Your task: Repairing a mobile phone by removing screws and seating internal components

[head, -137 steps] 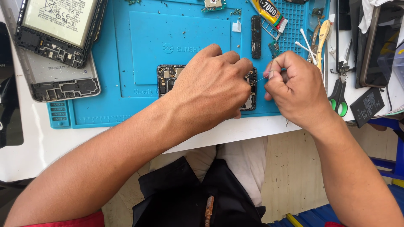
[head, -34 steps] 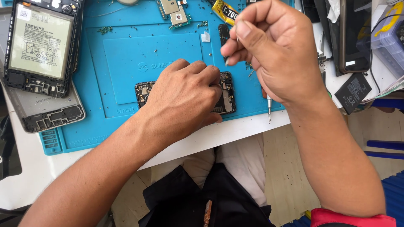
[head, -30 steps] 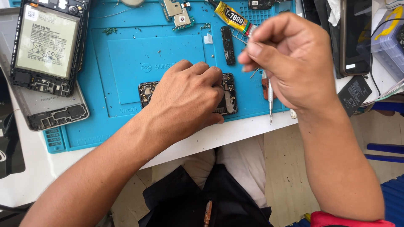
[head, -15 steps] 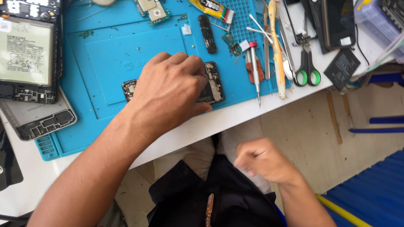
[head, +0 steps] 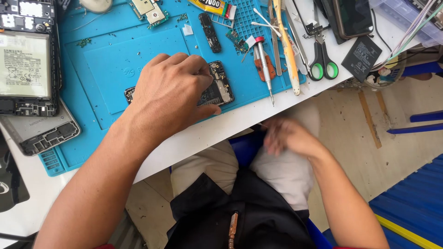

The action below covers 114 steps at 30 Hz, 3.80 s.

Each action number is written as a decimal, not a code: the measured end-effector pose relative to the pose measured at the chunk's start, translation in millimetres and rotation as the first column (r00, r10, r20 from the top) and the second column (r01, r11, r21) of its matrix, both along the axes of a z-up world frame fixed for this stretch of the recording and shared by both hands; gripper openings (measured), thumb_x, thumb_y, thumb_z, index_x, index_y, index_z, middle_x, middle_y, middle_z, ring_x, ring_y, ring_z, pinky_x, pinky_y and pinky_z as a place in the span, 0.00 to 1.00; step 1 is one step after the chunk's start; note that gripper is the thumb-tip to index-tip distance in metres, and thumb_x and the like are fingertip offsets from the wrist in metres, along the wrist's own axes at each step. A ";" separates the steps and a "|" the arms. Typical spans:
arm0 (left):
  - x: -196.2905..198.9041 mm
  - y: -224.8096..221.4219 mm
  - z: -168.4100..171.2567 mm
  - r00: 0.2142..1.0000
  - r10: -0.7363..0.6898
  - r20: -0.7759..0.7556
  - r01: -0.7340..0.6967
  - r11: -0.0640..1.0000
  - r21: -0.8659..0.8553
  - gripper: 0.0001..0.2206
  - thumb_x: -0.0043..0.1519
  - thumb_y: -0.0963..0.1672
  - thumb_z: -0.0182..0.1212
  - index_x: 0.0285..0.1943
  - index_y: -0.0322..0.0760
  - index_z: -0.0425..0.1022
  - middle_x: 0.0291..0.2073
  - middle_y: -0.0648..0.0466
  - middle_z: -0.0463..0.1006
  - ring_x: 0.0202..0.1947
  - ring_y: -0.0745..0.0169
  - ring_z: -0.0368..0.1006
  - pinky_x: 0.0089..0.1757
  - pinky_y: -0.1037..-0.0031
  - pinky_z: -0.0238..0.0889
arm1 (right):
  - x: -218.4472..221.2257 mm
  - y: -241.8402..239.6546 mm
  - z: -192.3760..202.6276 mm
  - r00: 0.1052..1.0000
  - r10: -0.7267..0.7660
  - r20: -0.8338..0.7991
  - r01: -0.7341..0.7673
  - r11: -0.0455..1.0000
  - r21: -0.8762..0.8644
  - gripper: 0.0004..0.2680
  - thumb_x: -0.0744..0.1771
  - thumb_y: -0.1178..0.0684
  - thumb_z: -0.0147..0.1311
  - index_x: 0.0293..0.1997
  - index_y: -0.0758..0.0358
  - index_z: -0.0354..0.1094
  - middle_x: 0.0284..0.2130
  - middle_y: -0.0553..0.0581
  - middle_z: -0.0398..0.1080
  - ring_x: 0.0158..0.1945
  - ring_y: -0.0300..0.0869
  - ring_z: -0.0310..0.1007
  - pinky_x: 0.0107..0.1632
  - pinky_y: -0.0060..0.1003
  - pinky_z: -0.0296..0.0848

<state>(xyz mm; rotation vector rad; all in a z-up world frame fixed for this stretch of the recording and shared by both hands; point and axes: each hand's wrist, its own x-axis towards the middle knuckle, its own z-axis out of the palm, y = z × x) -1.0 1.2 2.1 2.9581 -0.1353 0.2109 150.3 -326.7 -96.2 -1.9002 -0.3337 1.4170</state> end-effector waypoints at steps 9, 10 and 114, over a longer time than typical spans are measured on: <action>-0.4 -0.9 5.9 1.000 -0.012 0.003 0.012 1.000 0.008 0.25 0.58 0.60 0.69 0.47 0.40 0.84 0.52 0.55 0.80 0.45 0.49 0.75 0.41 0.58 0.66 | 21.1 -56.2 -95.5 0.606 -0.793 0.053 0.571 0.481 0.666 0.23 0.70 0.65 0.46 0.75 0.63 0.43 0.73 0.66 0.55 0.69 0.57 0.67 0.58 0.44 0.75; 0.5 -1.6 7.7 1.000 -0.016 -0.003 0.016 1.000 0.006 0.25 0.58 0.60 0.69 0.47 0.40 0.84 0.52 0.55 0.80 0.45 0.49 0.75 0.41 0.58 0.66 | 30.2 -60.1 -101.0 0.603 -0.796 0.051 0.577 0.479 0.661 0.23 0.70 0.65 0.46 0.75 0.63 0.43 0.73 0.66 0.55 0.69 0.57 0.67 0.58 0.44 0.75; 96.7 8.0 50.4 0.651 0.415 -0.636 -0.611 0.783 -0.115 0.14 0.52 0.49 0.62 0.44 0.43 0.78 0.40 0.50 0.83 0.39 0.40 0.79 0.37 0.56 0.72 | -74.2 48.5 3.4 0.362 -0.342 0.867 -0.219 0.873 0.436 0.04 0.66 0.56 0.57 0.32 0.64 0.72 0.29 0.55 0.74 0.35 0.51 0.71 0.48 0.44 0.66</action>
